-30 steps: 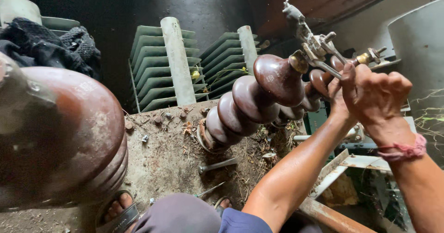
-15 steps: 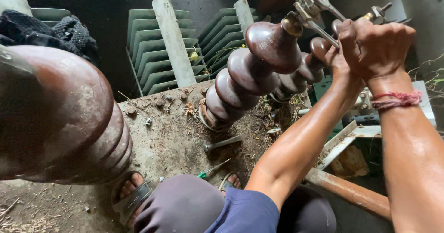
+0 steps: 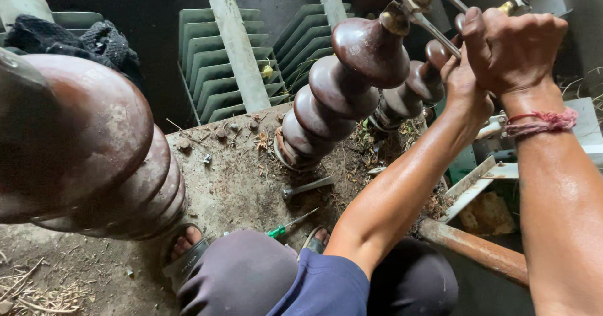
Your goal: The person uses a wrench to tighten a bolt on a brown insulator attached to electrical equipment. They adjust the wrench and their grip multiple times to secure the connection.
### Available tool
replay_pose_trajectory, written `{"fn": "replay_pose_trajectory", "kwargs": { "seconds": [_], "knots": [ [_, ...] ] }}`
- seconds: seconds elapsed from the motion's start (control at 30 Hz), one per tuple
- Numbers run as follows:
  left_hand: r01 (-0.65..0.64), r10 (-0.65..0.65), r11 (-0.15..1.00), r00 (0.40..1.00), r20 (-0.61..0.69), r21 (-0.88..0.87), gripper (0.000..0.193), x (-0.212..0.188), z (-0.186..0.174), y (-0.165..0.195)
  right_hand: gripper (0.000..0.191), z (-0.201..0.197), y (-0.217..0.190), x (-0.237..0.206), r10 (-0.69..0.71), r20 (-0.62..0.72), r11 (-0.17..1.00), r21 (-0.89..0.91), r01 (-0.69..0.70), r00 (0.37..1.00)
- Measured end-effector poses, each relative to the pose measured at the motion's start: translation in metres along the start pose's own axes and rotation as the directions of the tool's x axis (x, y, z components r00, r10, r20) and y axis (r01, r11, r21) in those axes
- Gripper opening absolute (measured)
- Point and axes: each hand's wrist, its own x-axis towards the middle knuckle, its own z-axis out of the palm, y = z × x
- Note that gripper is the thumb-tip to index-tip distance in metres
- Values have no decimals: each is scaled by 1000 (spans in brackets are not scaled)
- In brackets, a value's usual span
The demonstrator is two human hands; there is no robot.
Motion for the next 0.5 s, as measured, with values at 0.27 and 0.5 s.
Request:
{"fn": "replay_pose_trajectory", "kwargs": {
  "seconds": [0.27,0.5],
  "knots": [
    [19,-19,998,1000,-2,62,34,-14,9,16,69,4,1,-1,75,85,997,14,-76,994],
    [37,-41,996,998,48,78,23,-17,4,21,60,-2,0,3,27,3,998,-49,-27,1000]
  ]
}}
